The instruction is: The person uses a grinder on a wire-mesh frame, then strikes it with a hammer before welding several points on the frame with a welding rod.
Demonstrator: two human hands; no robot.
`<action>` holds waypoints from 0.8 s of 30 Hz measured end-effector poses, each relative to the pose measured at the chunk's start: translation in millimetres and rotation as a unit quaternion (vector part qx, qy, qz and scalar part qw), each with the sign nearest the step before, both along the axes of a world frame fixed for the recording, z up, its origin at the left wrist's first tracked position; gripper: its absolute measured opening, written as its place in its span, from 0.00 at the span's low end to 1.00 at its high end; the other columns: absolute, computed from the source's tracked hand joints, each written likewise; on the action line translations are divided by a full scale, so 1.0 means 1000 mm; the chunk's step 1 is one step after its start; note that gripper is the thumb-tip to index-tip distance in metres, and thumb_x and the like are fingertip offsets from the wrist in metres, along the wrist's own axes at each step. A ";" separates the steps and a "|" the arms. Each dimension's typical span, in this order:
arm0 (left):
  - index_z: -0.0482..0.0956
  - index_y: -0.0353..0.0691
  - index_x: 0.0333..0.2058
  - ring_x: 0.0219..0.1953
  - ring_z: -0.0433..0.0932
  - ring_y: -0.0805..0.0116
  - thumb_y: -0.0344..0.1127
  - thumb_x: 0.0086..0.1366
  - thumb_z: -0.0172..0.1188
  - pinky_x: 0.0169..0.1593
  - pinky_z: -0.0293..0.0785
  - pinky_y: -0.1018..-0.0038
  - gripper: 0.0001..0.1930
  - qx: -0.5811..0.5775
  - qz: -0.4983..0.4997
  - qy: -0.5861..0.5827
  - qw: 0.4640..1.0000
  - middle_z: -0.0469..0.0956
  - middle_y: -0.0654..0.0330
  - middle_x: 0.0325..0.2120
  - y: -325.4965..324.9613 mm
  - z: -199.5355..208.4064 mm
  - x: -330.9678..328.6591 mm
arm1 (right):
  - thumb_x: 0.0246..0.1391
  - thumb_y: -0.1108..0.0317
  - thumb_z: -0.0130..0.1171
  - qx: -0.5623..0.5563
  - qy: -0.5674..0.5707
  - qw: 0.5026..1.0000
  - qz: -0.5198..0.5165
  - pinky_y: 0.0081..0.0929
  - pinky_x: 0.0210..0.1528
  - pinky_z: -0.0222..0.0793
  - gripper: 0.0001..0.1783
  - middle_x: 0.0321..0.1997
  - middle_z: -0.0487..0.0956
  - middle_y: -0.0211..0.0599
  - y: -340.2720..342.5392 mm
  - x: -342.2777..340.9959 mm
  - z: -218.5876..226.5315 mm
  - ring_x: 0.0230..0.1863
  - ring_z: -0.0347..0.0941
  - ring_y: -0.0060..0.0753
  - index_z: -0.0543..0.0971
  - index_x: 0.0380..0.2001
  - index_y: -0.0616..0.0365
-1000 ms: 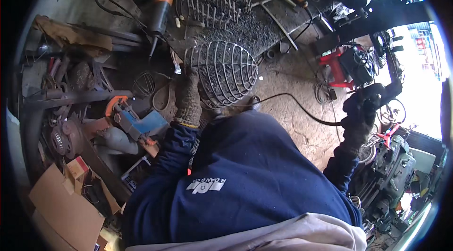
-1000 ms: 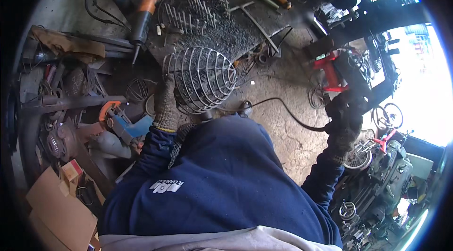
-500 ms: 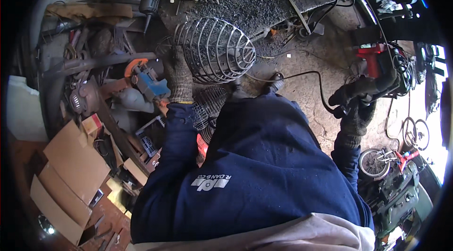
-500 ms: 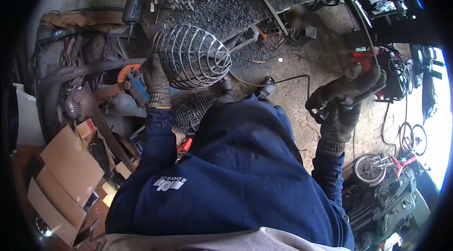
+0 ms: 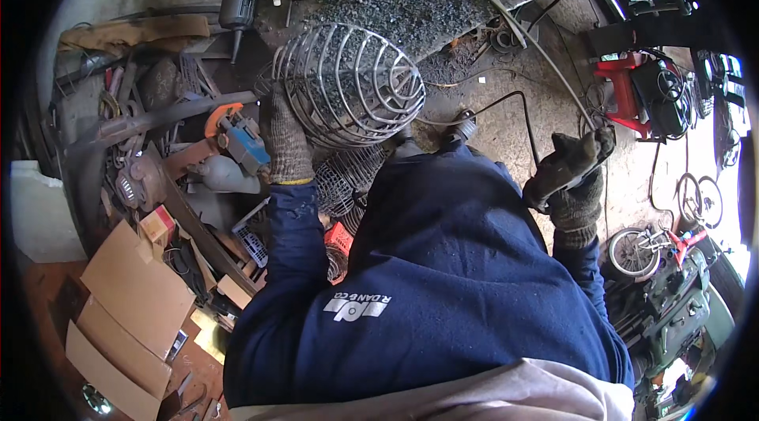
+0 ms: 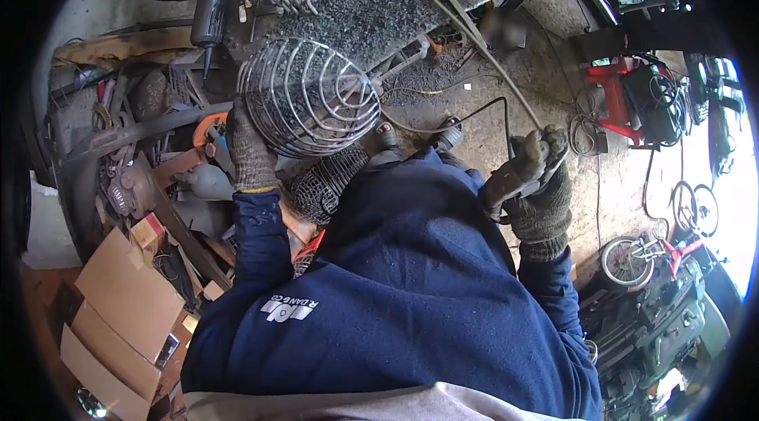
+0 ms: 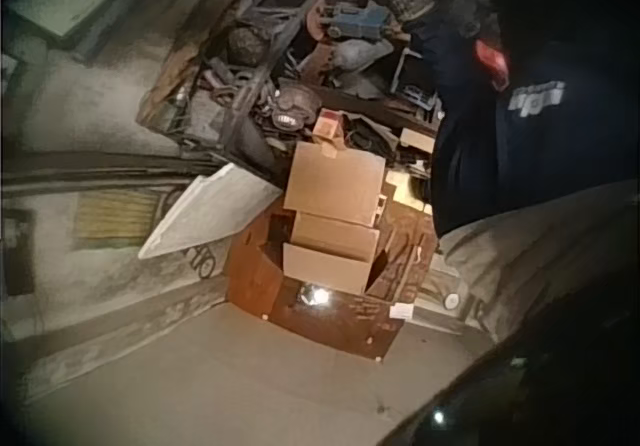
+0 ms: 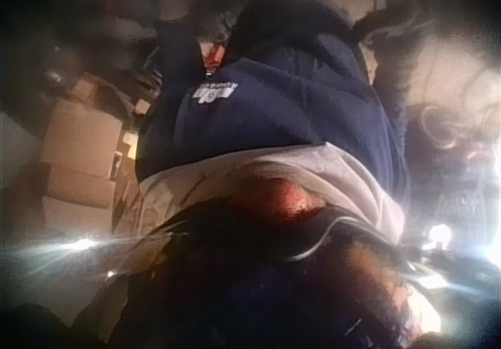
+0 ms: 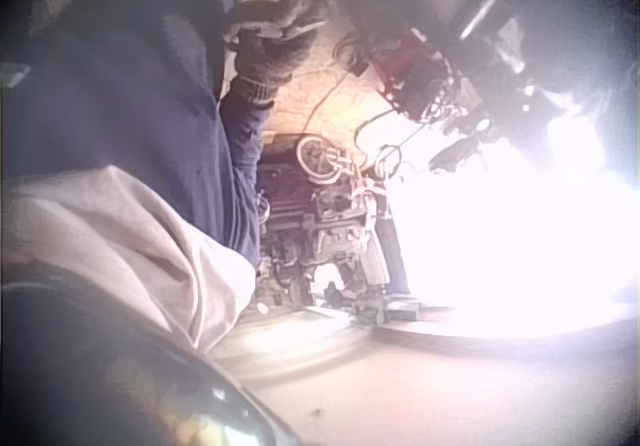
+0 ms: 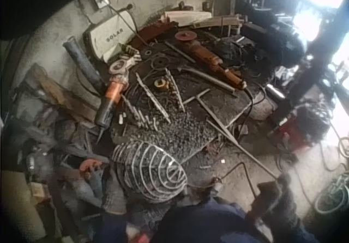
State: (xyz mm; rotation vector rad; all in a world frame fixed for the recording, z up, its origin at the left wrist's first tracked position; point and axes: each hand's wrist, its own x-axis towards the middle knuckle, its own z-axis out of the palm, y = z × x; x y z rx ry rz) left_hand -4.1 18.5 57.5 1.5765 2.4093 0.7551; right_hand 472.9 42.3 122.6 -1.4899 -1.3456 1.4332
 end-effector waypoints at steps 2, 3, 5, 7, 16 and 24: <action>0.68 0.33 0.57 0.48 0.77 0.57 0.25 0.65 0.53 0.52 0.72 0.66 0.21 -0.001 0.007 -0.017 1.000 0.75 0.48 0.50 0.005 -0.005 -0.011 | 0.44 0.60 0.74 -0.011 -0.061 0.998 0.019 0.33 0.59 0.67 0.48 0.56 0.74 0.39 -0.001 -0.014 0.009 0.57 0.71 0.32 0.58 0.64 0.59; 0.70 0.33 0.54 0.47 0.77 0.59 0.32 0.66 0.54 0.51 0.72 0.67 0.19 0.031 0.069 -0.120 0.990 0.76 0.50 0.47 0.006 -0.008 -0.010 | 0.44 0.61 0.74 -0.013 -0.059 0.998 0.021 0.32 0.58 0.68 0.47 0.56 0.74 0.39 -0.001 -0.019 0.010 0.56 0.72 0.32 0.60 0.63 0.60; 0.73 0.36 0.49 0.45 0.76 0.62 0.43 0.68 0.56 0.52 0.70 0.67 0.18 0.065 0.178 -0.305 0.933 0.78 0.54 0.43 0.025 0.024 0.014 | 0.46 0.61 0.73 -0.023 -0.029 0.999 0.013 0.31 0.56 0.69 0.43 0.55 0.76 0.40 -0.004 -0.026 0.010 0.54 0.73 0.32 0.62 0.61 0.61; 0.75 0.36 0.47 0.45 0.75 0.64 0.48 0.69 0.56 0.53 0.69 0.66 0.19 0.065 0.221 -0.389 0.892 0.78 0.55 0.41 0.031 0.038 0.020 | 0.47 0.62 0.71 -0.007 -0.004 1.000 -0.002 0.30 0.52 0.72 0.40 0.55 0.76 0.42 -0.007 -0.032 0.002 0.50 0.75 0.30 0.65 0.60 0.62; 0.75 0.31 0.50 0.48 0.76 0.59 0.48 0.70 0.53 0.55 0.68 0.66 0.23 0.045 0.140 -0.205 0.967 0.79 0.51 0.45 0.029 0.018 -0.003 | 0.47 0.59 0.72 0.000 0.018 0.999 -0.027 0.25 0.39 0.73 0.33 0.35 0.79 0.30 -0.016 -0.043 -0.004 0.34 0.76 0.23 0.72 0.53 0.63; 0.75 0.33 0.51 0.47 0.76 0.63 0.50 0.69 0.54 0.53 0.69 0.68 0.24 0.033 0.121 -0.185 0.975 0.79 0.53 0.45 0.029 0.025 0.002 | 0.47 0.62 0.71 0.071 -0.032 0.997 0.024 0.25 0.43 0.74 0.34 0.37 0.79 0.31 -0.009 -0.044 0.013 0.38 0.77 0.24 0.70 0.55 0.62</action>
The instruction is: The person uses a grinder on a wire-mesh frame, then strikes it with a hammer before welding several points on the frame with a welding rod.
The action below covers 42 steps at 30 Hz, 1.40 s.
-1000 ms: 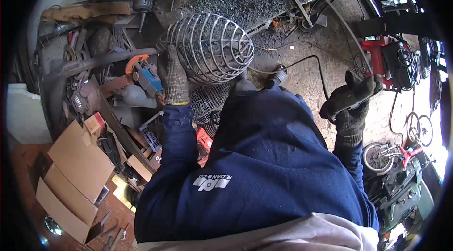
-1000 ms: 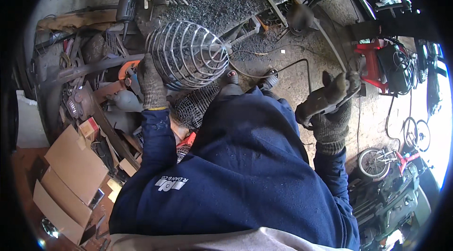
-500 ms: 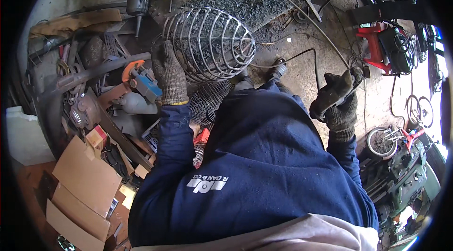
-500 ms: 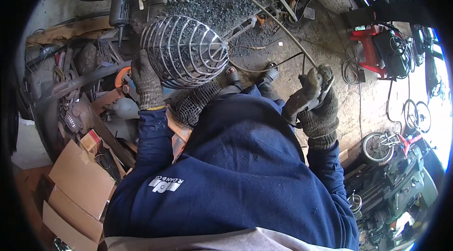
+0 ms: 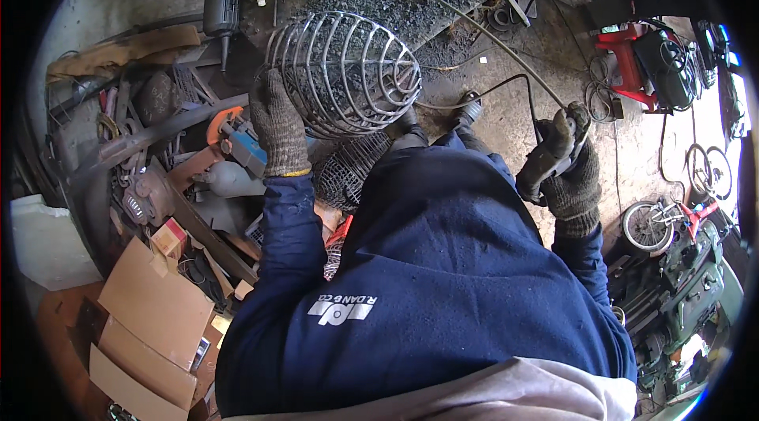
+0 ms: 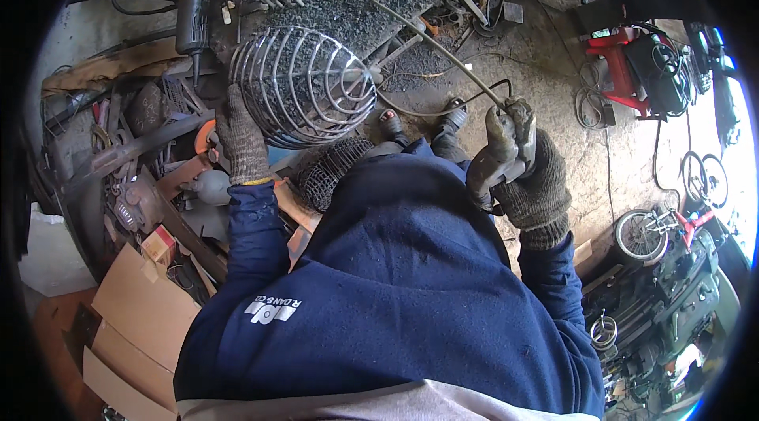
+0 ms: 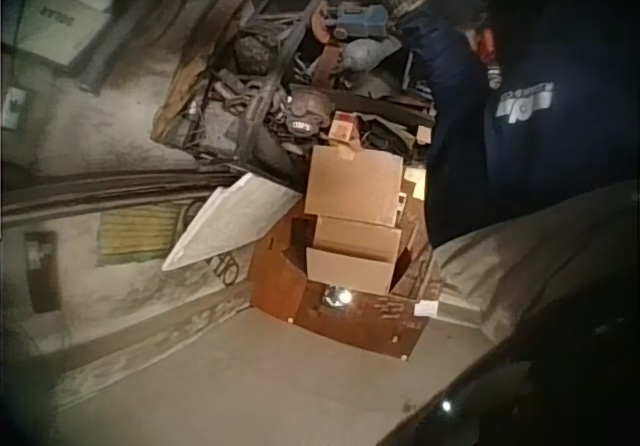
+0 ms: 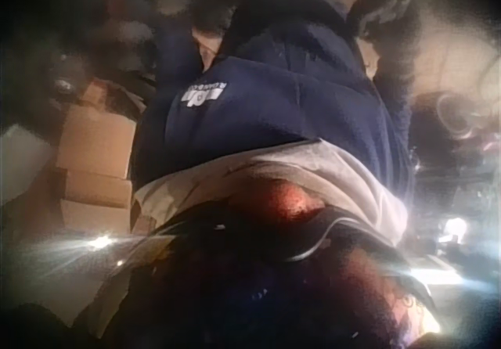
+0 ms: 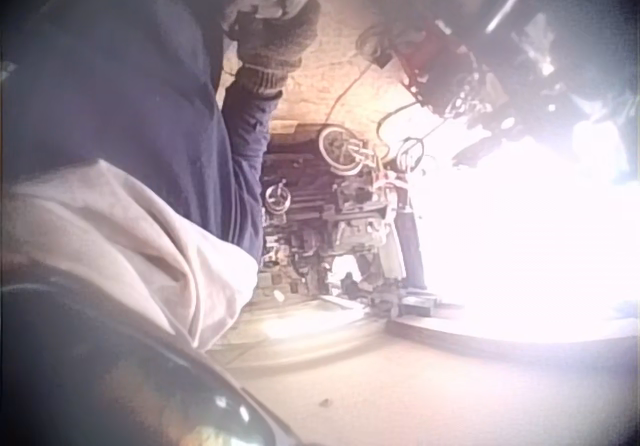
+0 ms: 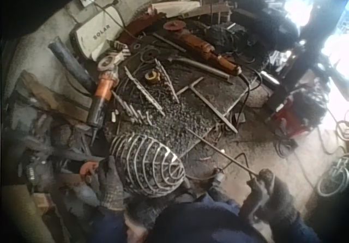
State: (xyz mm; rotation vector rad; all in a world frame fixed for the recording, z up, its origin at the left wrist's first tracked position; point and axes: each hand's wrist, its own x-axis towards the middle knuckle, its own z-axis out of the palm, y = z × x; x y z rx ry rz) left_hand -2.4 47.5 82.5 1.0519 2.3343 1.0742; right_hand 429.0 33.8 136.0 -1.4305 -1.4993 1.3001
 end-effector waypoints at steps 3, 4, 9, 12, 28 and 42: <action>0.75 0.33 0.50 0.47 0.76 0.63 0.52 0.69 0.53 0.54 0.69 0.68 0.25 0.007 0.039 -0.064 0.997 0.79 0.53 0.45 0.006 0.004 0.004 | 0.47 0.63 0.71 -0.040 -0.010 0.999 -0.016 0.26 0.44 0.74 0.33 0.39 0.79 0.32 0.001 0.002 0.002 0.40 0.77 0.24 0.70 0.55 0.63; 0.75 0.33 0.50 0.47 0.76 0.63 0.52 0.69 0.54 0.54 0.69 0.68 0.25 0.001 0.048 -0.063 0.997 0.79 0.53 0.45 0.006 0.006 0.007 | 0.48 0.64 0.71 -0.055 0.006 0.998 -0.016 0.27 0.45 0.74 0.32 0.40 0.79 0.33 0.001 0.002 0.002 0.40 0.77 0.24 0.71 0.54 0.63; 0.76 0.34 0.49 0.48 0.75 0.62 0.51 0.69 0.54 0.55 0.67 0.67 0.23 0.004 0.082 -0.084 0.993 0.79 0.54 0.46 0.003 -0.004 0.002 | 0.46 0.65 0.71 -0.044 -0.018 0.999 -0.005 0.31 0.52 0.71 0.38 0.53 0.76 0.41 0.000 0.012 0.003 0.49 0.75 0.29 0.67 0.59 0.62; 0.76 0.35 0.50 0.48 0.75 0.62 0.50 0.69 0.55 0.55 0.68 0.67 0.23 0.032 0.097 -0.104 0.989 0.79 0.54 0.45 -0.001 -0.015 -0.003 | 0.42 0.62 0.74 -0.035 -0.030 0.999 -0.014 0.31 0.53 0.70 0.41 0.55 0.74 0.41 -0.001 0.017 0.004 0.51 0.74 0.32 0.66 0.59 0.60; 0.76 0.34 0.48 0.49 0.76 0.54 0.52 0.69 0.52 0.54 0.68 0.62 0.24 -0.006 0.049 -0.069 0.996 0.79 0.49 0.43 -0.002 0.012 0.013 | 0.40 0.75 0.67 -0.068 -0.175 0.982 0.028 0.29 0.45 0.74 0.27 0.40 0.80 0.36 0.026 -0.041 0.078 0.40 0.78 0.28 0.73 0.48 0.61; 0.77 0.32 0.42 0.41 0.77 0.47 0.55 0.66 0.55 0.44 0.70 0.60 0.26 0.006 -0.001 0.011 1.000 0.79 0.44 0.36 -0.003 -0.003 -0.002 | 0.45 0.71 0.68 -0.029 -0.236 0.970 0.043 0.30 0.44 0.74 0.24 0.37 0.80 0.38 0.029 -0.051 0.096 0.40 0.78 0.31 0.74 0.48 0.59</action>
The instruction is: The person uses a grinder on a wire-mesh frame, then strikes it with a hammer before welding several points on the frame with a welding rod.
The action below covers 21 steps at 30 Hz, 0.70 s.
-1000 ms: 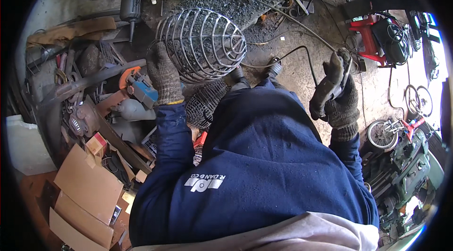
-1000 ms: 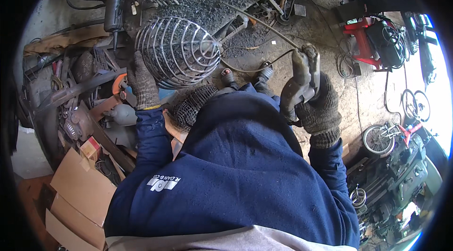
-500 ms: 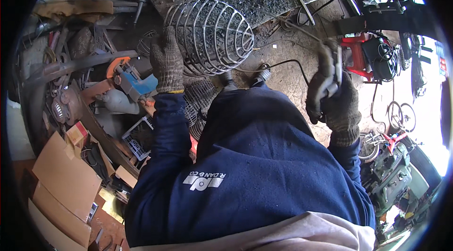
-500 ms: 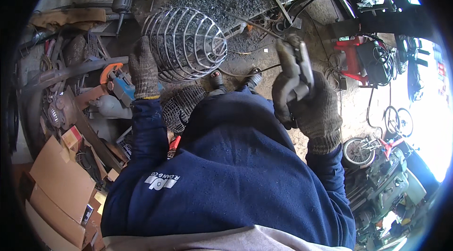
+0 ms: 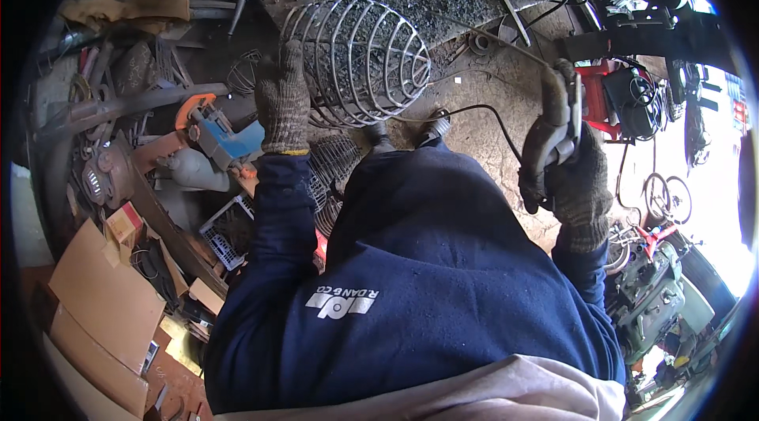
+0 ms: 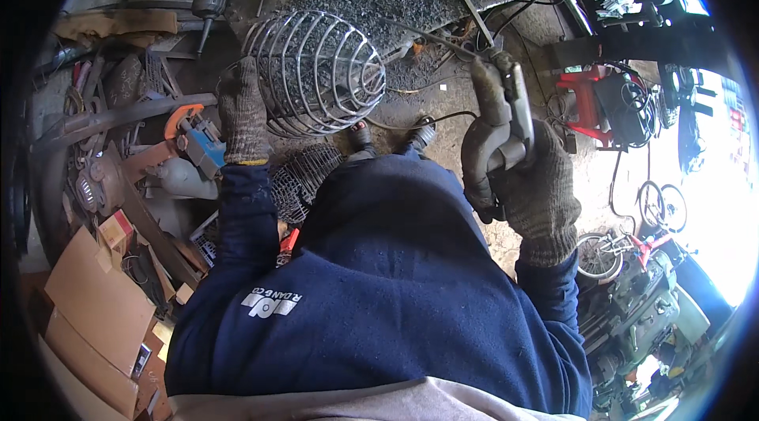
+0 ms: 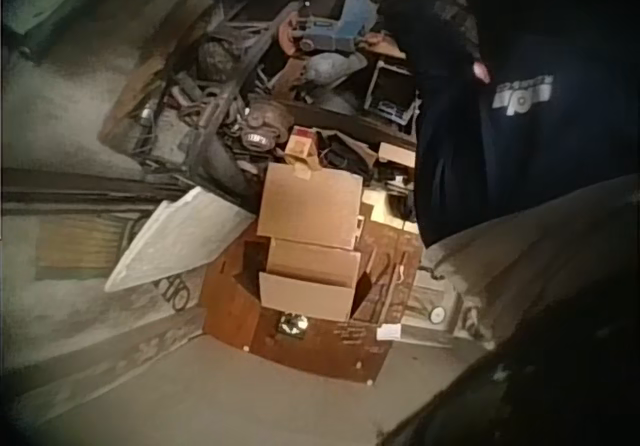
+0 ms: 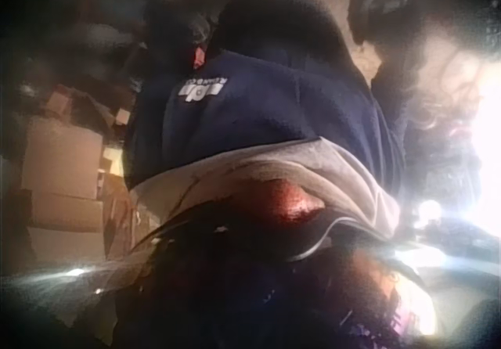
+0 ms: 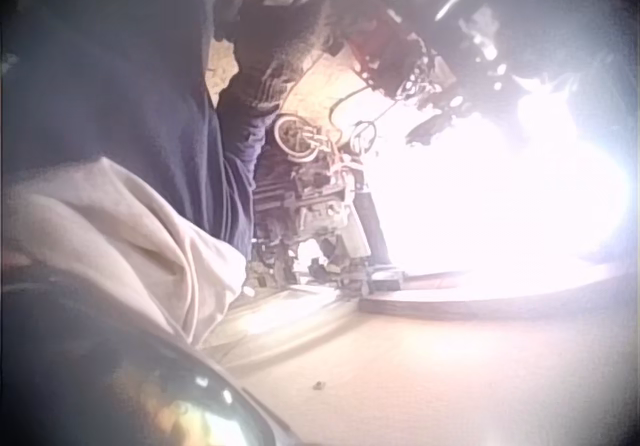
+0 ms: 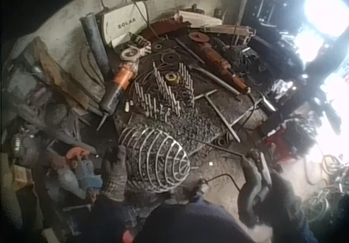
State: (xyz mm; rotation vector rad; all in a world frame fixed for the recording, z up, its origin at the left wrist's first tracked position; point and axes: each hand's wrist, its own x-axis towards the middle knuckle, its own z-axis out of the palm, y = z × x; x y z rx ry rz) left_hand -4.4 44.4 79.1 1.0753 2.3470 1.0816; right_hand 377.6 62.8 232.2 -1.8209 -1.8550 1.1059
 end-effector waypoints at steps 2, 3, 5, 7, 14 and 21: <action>0.76 0.31 0.43 0.40 0.77 0.45 0.55 0.66 0.55 0.43 0.70 0.59 0.27 -0.038 -0.044 0.071 0.996 0.78 0.43 0.35 -0.001 -0.005 -0.007 | 0.44 0.72 0.68 0.004 -0.020 1.000 -0.021 0.30 0.44 0.74 0.25 0.37 0.80 0.37 -0.002 -0.005 0.010 0.39 0.78 0.31 0.74 0.48 0.59; 0.76 0.30 0.43 0.40 0.76 0.43 0.55 0.67 0.55 0.43 0.70 0.59 0.27 -0.057 -0.066 0.107 0.990 0.78 0.42 0.34 -0.001 -0.007 -0.008 | 0.43 0.73 0.68 0.000 0.014 0.999 -0.048 0.30 0.42 0.74 0.24 0.36 0.80 0.37 -0.003 -0.006 0.002 0.38 0.78 0.30 0.75 0.47 0.60; 0.76 0.29 0.43 0.39 0.76 0.43 0.57 0.65 0.56 0.43 0.70 0.58 0.29 -0.044 -0.077 0.028 0.996 0.77 0.41 0.33 0.001 -0.002 -0.008 | 0.44 0.71 0.67 -0.034 -0.009 0.999 -0.013 0.30 0.39 0.75 0.20 0.34 0.80 0.37 -0.004 0.001 -0.009 0.35 0.79 0.29 0.76 0.43 0.60; 0.76 0.30 0.42 0.38 0.76 0.49 0.55 0.64 0.58 0.43 0.70 0.60 0.28 -0.018 -0.088 0.000 0.996 0.78 0.45 0.33 0.001 -0.003 -0.010 | 0.44 0.70 0.67 -0.024 -0.013 1.000 -0.002 0.31 0.37 0.75 0.19 0.33 0.80 0.37 -0.005 -0.002 -0.008 0.34 0.78 0.30 0.76 0.41 0.60; 0.80 0.35 0.41 0.38 0.76 0.69 0.50 0.65 0.62 0.45 0.70 0.68 0.21 -0.014 -0.022 -0.102 0.994 0.80 0.59 0.35 0.000 -0.004 -0.007 | 0.46 0.68 0.67 0.000 -0.020 1.000 0.003 0.33 0.37 0.74 0.19 0.33 0.80 0.39 -0.008 0.000 -0.016 0.34 0.78 0.32 0.75 0.42 0.58; 0.80 0.33 0.39 0.34 0.74 0.69 0.54 0.65 0.60 0.43 0.69 0.67 0.24 0.024 -0.080 -0.026 0.996 0.80 0.60 0.33 -0.001 -0.017 -0.014 | 0.47 0.67 0.69 -0.013 0.101 0.992 -0.070 0.29 0.41 0.74 0.23 0.36 0.80 0.37 -0.010 0.001 -0.010 0.37 0.79 0.29 0.73 0.45 0.60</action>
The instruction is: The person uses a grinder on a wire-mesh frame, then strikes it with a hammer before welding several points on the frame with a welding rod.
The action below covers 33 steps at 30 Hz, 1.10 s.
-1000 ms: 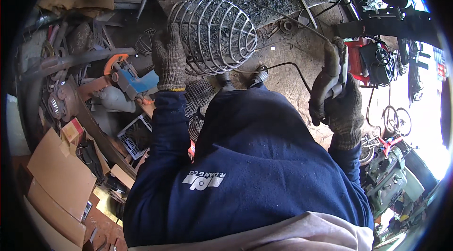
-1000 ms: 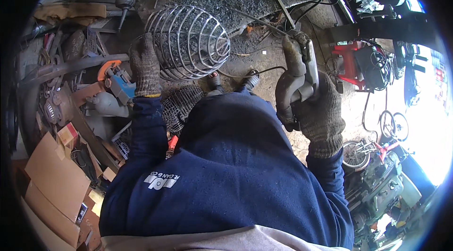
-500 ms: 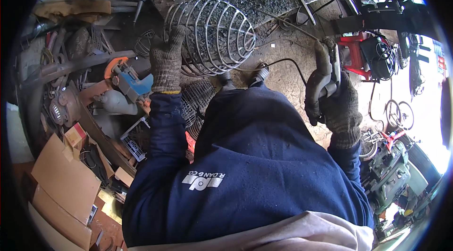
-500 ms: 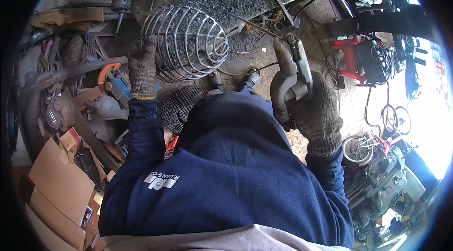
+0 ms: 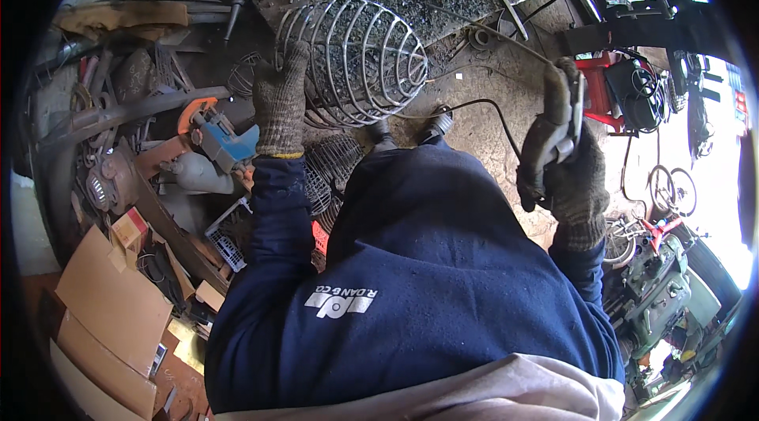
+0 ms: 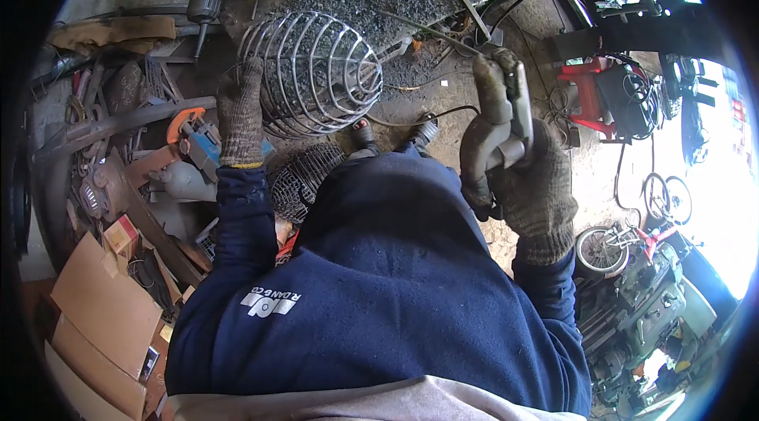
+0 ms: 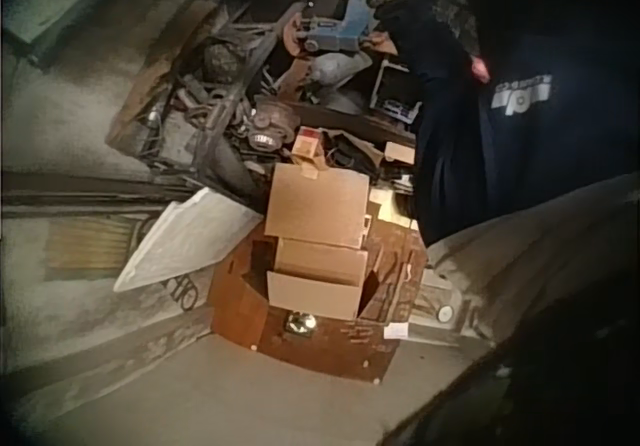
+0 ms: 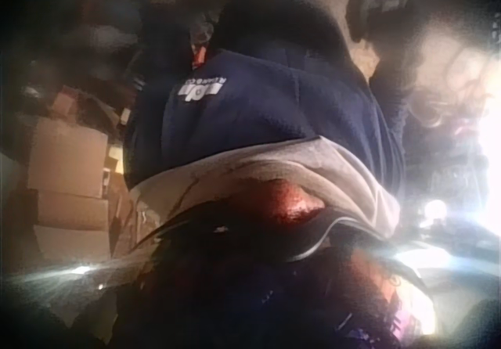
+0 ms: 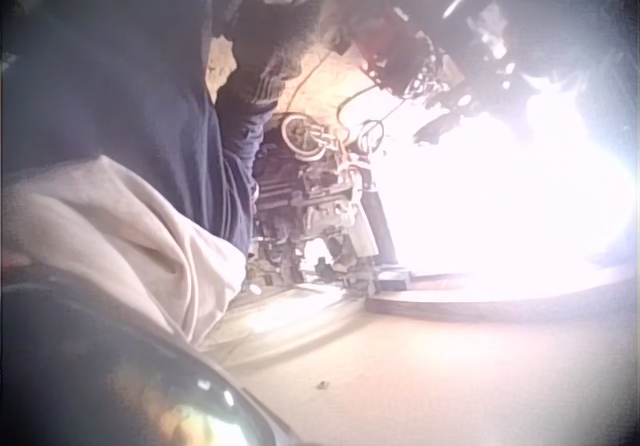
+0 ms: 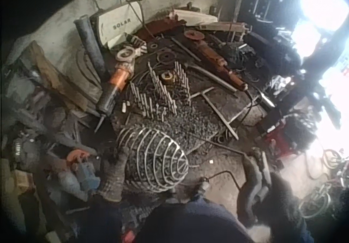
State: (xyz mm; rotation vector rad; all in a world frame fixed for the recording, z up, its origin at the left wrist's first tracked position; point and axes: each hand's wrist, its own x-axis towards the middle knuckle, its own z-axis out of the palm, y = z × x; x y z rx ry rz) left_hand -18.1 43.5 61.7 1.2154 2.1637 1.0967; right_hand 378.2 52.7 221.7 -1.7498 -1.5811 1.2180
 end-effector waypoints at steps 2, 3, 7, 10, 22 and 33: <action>0.80 0.32 0.39 0.33 0.75 0.66 0.55 0.65 0.59 0.42 0.70 0.66 0.25 -0.062 -0.003 0.029 0.998 0.80 0.57 0.32 0.004 0.019 0.007 | 0.46 0.67 0.69 -0.003 0.025 1.000 -0.009 0.29 0.41 0.75 0.24 0.37 0.80 0.37 -0.003 0.000 0.002 0.38 0.79 0.28 0.73 0.46 0.61; 0.80 0.32 0.38 0.33 0.75 0.65 0.55 0.65 0.58 0.41 0.70 0.65 0.26 -0.092 -0.005 0.044 0.995 0.80 0.56 0.32 0.007 0.026 0.009 | 0.46 0.68 0.70 -0.004 0.037 0.999 -0.014 0.29 0.41 0.75 0.25 0.37 0.80 0.37 -0.003 -0.001 0.003 0.38 0.79 0.28 0.73 0.46 0.61; 0.80 0.30 0.38 0.34 0.77 0.57 0.58 0.64 0.58 0.41 0.70 0.61 0.29 -0.055 0.023 0.069 0.996 0.80 0.49 0.31 0.005 0.005 0.002 | 0.47 0.71 0.68 -0.040 -0.116 0.990 0.075 0.28 0.39 0.76 0.24 0.38 0.80 0.37 0.009 -0.011 0.014 0.37 0.79 0.29 0.72 0.47 0.62; 0.80 0.30 0.39 0.37 0.78 0.53 0.60 0.63 0.58 0.42 0.70 0.59 0.30 -0.060 0.039 0.067 0.995 0.80 0.47 0.34 0.006 0.021 0.010 | 0.45 0.75 0.68 -0.041 -0.024 0.999 -0.001 0.25 0.40 0.76 0.24 0.37 0.80 0.37 0.006 -0.009 0.018 0.38 0.79 0.27 0.72 0.46 0.61; 0.74 0.39 0.52 0.44 0.78 0.53 0.44 0.69 0.53 0.51 0.72 0.66 0.19 -0.094 -0.011 0.072 0.993 0.78 0.46 0.43 0.002 0.042 0.020 | 0.49 0.71 0.65 -0.024 -0.081 0.993 0.086 0.25 0.28 0.73 0.19 0.31 0.79 0.34 0.008 -0.009 0.006 0.29 0.76 0.24 0.74 0.45 0.61; 0.74 0.38 0.50 0.46 0.78 0.53 0.58 0.59 0.63 0.51 0.71 0.64 0.31 -0.038 0.039 -0.059 0.997 0.79 0.49 0.44 -0.002 -0.053 -0.019 | 0.50 0.60 0.67 -0.056 0.152 0.987 0.011 0.29 0.48 0.72 0.31 0.45 0.78 0.34 0.007 0.033 -0.017 0.46 0.75 0.27 0.70 0.54 0.61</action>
